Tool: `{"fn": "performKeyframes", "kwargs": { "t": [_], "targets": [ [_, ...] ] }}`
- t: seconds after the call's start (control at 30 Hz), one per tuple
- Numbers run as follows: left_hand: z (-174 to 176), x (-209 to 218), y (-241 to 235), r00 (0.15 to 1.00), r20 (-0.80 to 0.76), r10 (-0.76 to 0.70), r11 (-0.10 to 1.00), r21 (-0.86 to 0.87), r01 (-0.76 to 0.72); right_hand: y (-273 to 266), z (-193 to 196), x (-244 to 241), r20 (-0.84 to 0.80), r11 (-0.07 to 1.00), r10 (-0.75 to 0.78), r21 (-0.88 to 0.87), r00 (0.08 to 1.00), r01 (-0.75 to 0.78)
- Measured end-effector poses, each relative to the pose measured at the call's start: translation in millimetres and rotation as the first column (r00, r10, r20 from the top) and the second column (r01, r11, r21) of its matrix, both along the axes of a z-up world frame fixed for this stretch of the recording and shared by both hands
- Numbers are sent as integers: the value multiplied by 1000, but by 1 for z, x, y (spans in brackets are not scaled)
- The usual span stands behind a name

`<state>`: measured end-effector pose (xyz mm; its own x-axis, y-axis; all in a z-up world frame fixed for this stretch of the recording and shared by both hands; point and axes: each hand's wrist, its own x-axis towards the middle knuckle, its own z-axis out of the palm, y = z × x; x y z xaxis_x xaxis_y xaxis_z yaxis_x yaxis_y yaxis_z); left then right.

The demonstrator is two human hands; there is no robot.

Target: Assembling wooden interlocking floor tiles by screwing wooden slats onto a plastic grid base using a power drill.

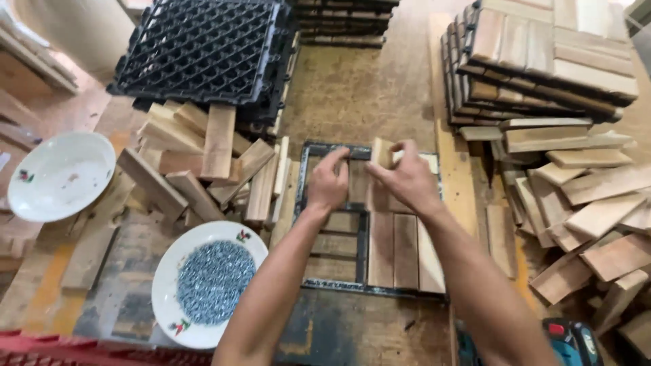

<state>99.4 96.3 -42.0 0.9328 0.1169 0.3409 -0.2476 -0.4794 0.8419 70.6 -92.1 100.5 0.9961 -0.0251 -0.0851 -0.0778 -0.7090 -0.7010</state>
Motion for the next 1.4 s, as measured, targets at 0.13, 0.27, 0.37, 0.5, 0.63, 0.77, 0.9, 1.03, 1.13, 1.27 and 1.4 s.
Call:
{"fn": "performKeyframes", "kwargs": {
  "t": [0.13, 0.27, 0.37, 0.5, 0.63, 0.77, 0.9, 1.03, 1.13, 1.27, 1.4],
  "targets": [
    [0, -13, 12, 991, -124, -58, 993, 99, 70, 30, -133, 3, 527, 900, 304, -433, 794, -57],
    [6, -15, 11, 984, -122, -133, 916, 365, 169, 57, -96, -54, 370, 858, 268, -511, 890, -46],
    [-2, 1, 13, 956, -228, -186, 884, 385, 264, 61, -90, -70, 216, 819, 300, -557, 929, -135],
    [10, 7, 11, 885, -403, -232, 801, 438, 409, 40, -97, -63, 391, 799, 345, -599, 853, -49],
    [14, 10, 10, 862, -448, -235, 729, 506, 462, 23, -91, -46, 219, 834, 315, -528, 924, -159],
    [33, -12, 1, 844, -514, -150, 584, 643, 496, 9, -115, -32, 14, 767, 344, -580, 939, -273],
    [58, -16, -17, 916, -396, -62, 518, 771, 369, 9, -90, -32, -42, 736, 423, -566, 905, -371],
    [42, -19, -56, 936, -335, -105, 553, 763, 335, -48, -69, -27, -65, 856, 451, -251, 890, -452],
    [54, -20, -93, 972, -217, -86, 628, 746, 222, -145, -94, 7, 60, 919, 169, -371, 984, -135],
    [24, 14, -166, 960, -85, -265, 861, 428, 276, -227, -58, 45, 351, 623, 133, -757, 927, 197],
    [50, 43, -219, 888, -263, -378, 884, 183, 431, -256, -31, 83, 53, 660, 35, -752, 998, 17]
  ]
}}
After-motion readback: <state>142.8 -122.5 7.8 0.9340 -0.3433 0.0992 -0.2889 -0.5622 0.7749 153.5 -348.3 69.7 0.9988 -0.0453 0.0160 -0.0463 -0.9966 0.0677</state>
